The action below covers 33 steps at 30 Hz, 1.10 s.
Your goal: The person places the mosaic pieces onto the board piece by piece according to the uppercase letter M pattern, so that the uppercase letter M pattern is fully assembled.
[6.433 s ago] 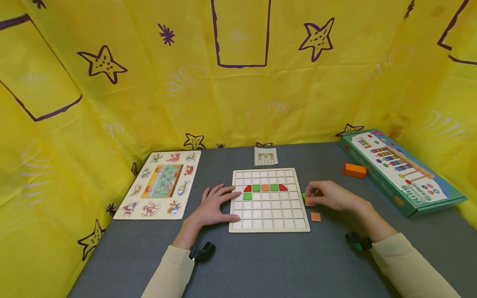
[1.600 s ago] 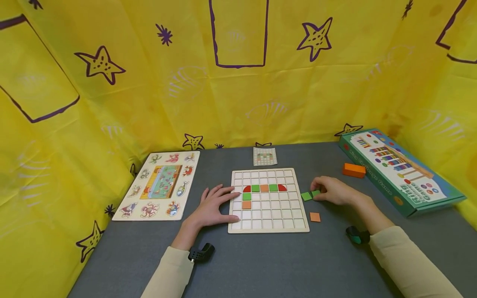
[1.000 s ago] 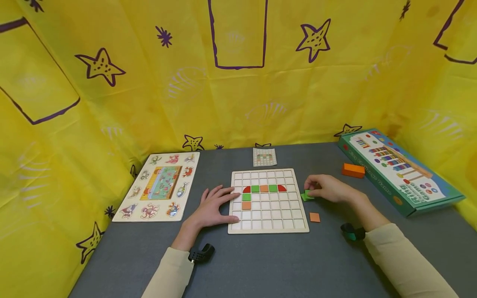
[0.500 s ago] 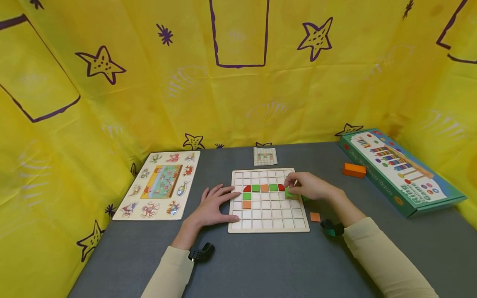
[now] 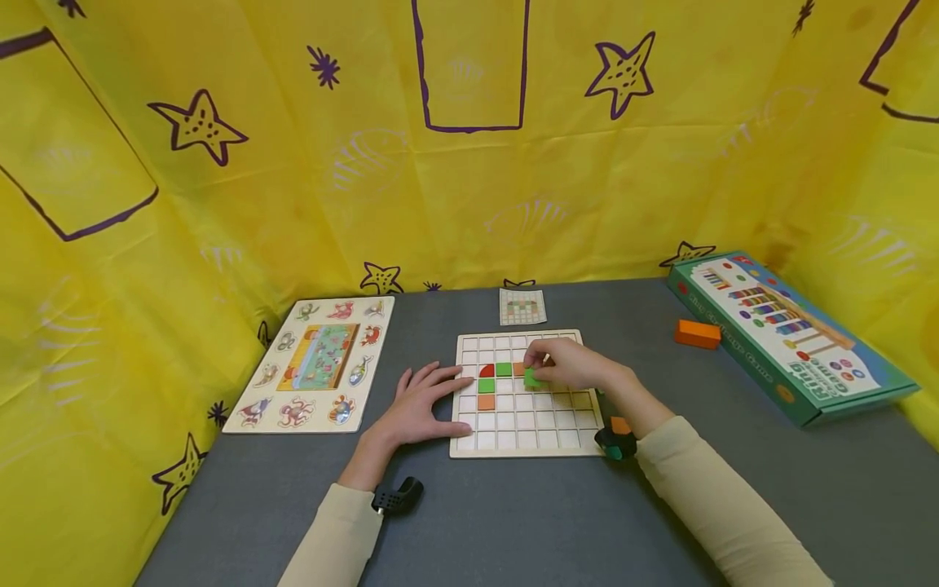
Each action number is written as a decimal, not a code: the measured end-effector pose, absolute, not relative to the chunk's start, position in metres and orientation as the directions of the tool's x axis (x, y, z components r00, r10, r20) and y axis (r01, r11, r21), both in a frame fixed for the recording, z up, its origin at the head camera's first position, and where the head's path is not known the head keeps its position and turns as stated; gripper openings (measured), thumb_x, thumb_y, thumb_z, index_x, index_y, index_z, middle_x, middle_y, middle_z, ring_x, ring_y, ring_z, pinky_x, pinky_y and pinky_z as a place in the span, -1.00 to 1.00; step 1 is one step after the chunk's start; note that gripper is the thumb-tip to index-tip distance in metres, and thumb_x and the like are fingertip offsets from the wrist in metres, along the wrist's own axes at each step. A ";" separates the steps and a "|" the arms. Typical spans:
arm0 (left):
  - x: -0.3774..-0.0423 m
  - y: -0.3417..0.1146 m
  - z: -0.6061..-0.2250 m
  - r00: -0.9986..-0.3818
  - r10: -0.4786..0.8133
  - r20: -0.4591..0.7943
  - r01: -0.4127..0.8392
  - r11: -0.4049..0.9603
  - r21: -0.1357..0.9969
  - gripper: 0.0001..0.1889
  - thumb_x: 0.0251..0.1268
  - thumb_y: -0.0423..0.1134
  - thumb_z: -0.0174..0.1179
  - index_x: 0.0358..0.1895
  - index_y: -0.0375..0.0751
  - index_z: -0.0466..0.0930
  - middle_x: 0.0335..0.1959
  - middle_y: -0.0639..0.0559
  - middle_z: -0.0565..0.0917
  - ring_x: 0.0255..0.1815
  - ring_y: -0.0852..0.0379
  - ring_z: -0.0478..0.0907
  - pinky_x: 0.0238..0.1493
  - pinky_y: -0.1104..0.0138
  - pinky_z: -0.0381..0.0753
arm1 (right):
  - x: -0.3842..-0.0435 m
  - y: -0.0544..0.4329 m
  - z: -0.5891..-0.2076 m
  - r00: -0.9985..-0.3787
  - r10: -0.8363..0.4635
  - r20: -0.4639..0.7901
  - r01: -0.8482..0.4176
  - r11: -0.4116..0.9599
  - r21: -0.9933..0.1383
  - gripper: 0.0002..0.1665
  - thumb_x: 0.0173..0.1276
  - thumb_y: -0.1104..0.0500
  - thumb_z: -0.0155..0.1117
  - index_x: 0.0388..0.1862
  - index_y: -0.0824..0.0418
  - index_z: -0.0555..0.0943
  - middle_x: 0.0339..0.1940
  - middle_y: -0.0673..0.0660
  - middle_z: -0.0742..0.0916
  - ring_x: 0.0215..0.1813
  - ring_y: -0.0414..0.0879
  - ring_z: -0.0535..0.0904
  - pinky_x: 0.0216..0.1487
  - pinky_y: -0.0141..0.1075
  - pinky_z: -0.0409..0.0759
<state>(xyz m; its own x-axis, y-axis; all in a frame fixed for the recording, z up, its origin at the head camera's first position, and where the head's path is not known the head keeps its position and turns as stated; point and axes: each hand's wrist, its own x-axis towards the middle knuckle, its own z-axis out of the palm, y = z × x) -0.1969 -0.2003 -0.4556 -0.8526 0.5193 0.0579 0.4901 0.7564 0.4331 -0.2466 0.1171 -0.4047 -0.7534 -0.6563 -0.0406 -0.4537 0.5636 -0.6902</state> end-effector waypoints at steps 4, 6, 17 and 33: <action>-0.197 -0.199 -0.456 -0.851 0.521 0.061 0.493 0.755 0.433 -0.14 0.09 0.33 0.38 0.49 0.16 0.41 0.55 0.09 0.27 0.60 -0.17 -0.06 0.43 -0.30 -0.32 | -0.248 0.109 -0.408 -0.751 -0.659 -0.037 -0.462 0.565 -0.684 -0.92 0.43 0.32 0.30 -0.15 0.18 0.62 -0.30 -0.03 0.63 -0.22 -0.10 0.50 -0.11 -0.20 0.50; -0.198 -0.199 -0.457 -0.851 0.521 0.063 0.494 0.755 0.432 -0.14 0.09 0.33 0.38 0.49 0.16 0.41 0.55 0.10 0.27 0.60 -0.17 -0.06 0.43 -0.30 -0.32 | -0.248 0.105 -0.409 -0.753 -0.657 -0.032 -0.465 0.566 -0.681 -0.92 0.43 0.33 0.30 -0.15 0.20 0.63 -0.31 -0.03 0.63 -0.22 -0.11 0.50 -0.11 -0.20 0.50; -0.199 -0.200 -0.458 -0.851 0.521 0.062 0.493 0.754 0.434 -0.14 0.09 0.33 0.38 0.50 0.16 0.41 0.55 0.11 0.27 0.60 -0.17 -0.06 0.43 -0.29 -0.33 | -0.247 0.097 -0.409 -0.767 -0.637 -0.084 -0.449 0.625 -0.638 -0.93 0.43 0.33 0.30 -0.17 0.19 0.64 -0.35 -0.01 0.62 -0.24 -0.10 0.49 -0.12 -0.21 0.49; -0.197 -0.201 -0.456 -0.851 0.522 0.059 0.493 0.755 0.433 -0.14 0.09 0.32 0.38 0.50 0.17 0.40 0.56 0.09 0.26 0.60 -0.16 -0.07 0.43 -0.29 -0.34 | -0.245 0.110 -0.404 -0.776 -0.629 -0.034 -0.460 0.603 -0.652 -0.92 0.41 0.33 0.31 -0.15 0.24 0.67 -0.29 -0.01 0.67 -0.24 -0.09 0.52 -0.12 -0.18 0.54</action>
<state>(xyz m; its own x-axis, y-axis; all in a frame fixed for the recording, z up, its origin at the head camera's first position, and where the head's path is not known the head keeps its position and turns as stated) -0.1973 -0.2008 -0.4559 -0.8510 0.5218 0.0593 0.4929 0.7545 0.4334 -0.2449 0.1097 -0.4038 -0.7763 -0.6294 -0.0340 -0.4601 0.6027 -0.6520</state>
